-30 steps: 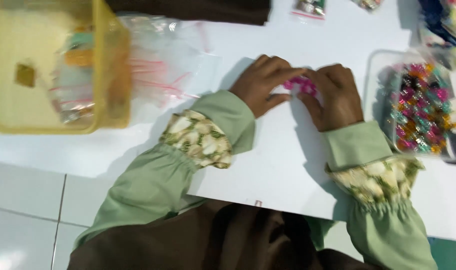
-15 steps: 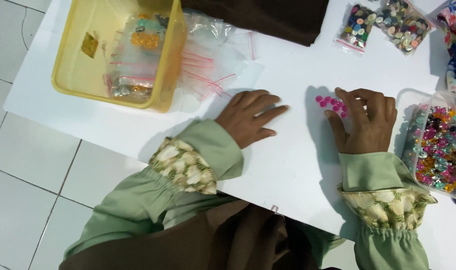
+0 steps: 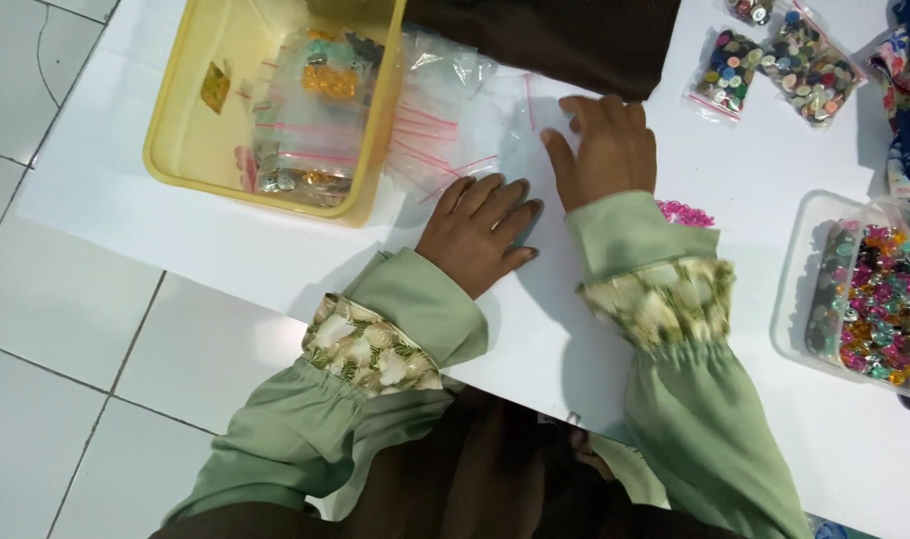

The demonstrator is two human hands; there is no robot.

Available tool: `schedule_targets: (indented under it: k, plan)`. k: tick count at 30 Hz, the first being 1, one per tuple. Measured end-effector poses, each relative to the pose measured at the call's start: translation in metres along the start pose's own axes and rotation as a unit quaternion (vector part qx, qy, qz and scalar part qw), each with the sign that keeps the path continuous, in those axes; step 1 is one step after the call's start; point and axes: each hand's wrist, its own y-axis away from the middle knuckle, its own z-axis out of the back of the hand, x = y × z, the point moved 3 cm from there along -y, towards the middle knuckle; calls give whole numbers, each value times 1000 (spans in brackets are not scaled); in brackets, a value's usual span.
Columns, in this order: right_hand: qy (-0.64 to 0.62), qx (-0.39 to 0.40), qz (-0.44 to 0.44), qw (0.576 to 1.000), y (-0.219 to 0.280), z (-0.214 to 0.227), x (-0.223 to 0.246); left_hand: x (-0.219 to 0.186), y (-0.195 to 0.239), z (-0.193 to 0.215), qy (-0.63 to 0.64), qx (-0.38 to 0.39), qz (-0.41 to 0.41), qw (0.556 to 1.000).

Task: The person sorts colorful buttons from a container onto a white table, arranging them by color. They then place groups of pink, yellow, and silver buttons into small clear plastic bags, sealing each bag before moving to the next color.

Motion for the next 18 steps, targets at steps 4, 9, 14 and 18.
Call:
schedule_targets:
  k: [4, 9, 14, 18]
  plan:
    - [51, 20, -57, 997, -19, -41, -6, 1, 2, -6, 0, -4, 9, 1000]
    - [23, -7, -49, 998, -22, -36, 3, 1, 2, -5, -7, -11, 24, 1000]
    - [-90, -26, -11, 996, -3, 31, 4, 3, -4, 5, -3, -10, 31, 999]
    - [-191, -20, -7, 981, 24, 78, -9, 3, -10, 10, -11, -65, 24, 998]
